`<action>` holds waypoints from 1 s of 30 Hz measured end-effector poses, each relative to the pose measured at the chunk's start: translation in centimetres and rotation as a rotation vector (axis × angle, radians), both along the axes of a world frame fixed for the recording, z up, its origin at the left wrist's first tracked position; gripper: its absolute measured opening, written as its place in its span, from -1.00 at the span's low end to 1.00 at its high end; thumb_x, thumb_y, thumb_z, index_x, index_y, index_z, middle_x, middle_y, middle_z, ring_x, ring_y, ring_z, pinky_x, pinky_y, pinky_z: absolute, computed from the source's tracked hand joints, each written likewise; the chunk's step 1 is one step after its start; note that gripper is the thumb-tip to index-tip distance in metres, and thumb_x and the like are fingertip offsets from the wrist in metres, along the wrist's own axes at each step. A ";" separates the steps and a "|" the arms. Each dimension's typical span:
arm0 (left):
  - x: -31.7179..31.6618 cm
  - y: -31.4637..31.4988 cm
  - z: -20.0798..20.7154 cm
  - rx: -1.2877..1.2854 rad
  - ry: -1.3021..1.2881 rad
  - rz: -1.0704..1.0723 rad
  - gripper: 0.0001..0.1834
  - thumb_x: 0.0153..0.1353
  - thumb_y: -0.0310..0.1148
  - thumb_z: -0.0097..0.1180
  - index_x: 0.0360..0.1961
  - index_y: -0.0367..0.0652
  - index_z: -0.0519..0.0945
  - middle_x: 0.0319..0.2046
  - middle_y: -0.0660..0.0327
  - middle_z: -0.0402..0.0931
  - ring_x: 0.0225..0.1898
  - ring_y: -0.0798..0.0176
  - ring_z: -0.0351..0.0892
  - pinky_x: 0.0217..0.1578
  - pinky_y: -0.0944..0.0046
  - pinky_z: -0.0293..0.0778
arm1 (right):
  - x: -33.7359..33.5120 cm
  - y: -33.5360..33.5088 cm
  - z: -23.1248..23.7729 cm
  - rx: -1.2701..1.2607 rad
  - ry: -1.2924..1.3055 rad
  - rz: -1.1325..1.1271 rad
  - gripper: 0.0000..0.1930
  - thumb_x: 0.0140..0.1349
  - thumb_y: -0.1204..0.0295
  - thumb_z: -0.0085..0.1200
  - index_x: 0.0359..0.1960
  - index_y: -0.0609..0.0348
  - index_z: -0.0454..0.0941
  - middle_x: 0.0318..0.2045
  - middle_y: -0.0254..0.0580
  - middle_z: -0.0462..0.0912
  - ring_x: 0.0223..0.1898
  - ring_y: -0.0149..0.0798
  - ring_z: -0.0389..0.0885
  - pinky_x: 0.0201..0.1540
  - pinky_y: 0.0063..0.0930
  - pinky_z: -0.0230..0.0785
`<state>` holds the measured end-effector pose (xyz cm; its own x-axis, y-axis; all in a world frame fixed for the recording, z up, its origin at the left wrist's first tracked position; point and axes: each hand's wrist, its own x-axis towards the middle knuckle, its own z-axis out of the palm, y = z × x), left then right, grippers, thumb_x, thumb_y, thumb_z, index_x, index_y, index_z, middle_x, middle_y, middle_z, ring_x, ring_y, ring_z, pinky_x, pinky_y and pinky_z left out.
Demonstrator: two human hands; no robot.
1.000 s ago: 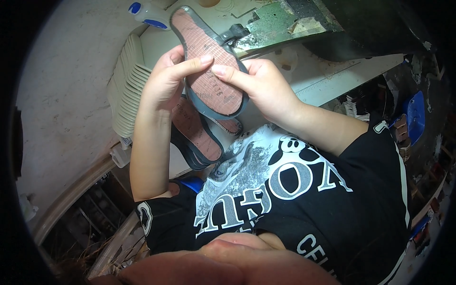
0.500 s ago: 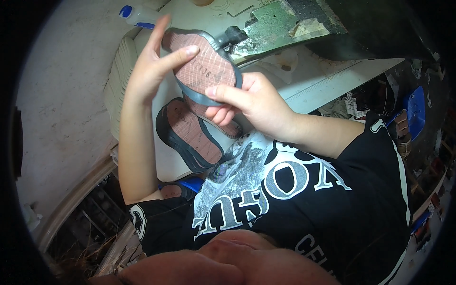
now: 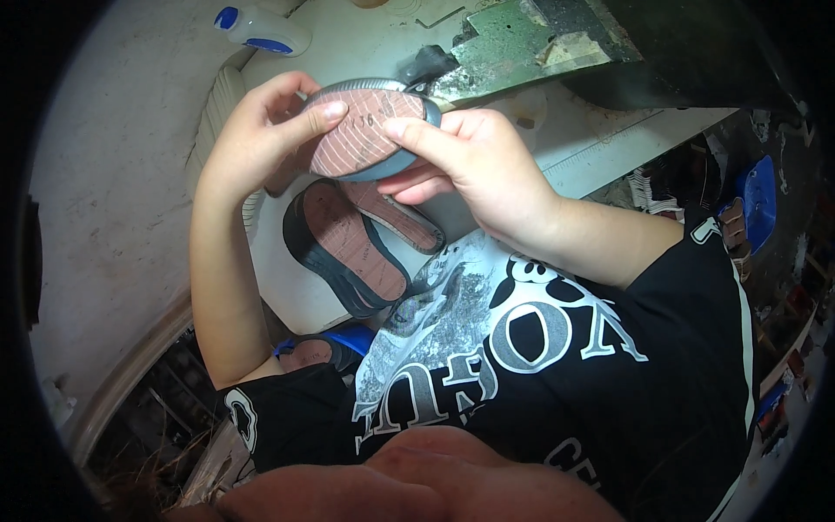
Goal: Checking and assembling shoe insoles and components on a workbench.
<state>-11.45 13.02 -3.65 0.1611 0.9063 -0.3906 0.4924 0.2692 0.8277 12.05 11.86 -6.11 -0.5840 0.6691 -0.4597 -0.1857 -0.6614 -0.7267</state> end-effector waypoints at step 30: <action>9.4 -6.3 1.5 -0.328 -0.355 0.320 -0.58 0.21 -0.05 0.23 -0.50 -0.24 0.58 -0.71 0.29 0.50 -0.78 0.51 0.39 -0.75 0.52 0.35 | 6.6 0.6 -0.3 0.321 -0.022 0.228 -0.74 0.32 0.28 0.09 -0.29 0.29 0.60 -0.50 -0.39 0.62 -0.50 -0.61 0.51 -0.43 -0.71 0.35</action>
<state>-2.01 6.77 -2.17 0.0717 0.7722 -0.6313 0.0517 0.6292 0.7755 18.68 12.48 -6.41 -0.7265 0.6353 -0.2619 -0.0425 -0.4219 -0.9056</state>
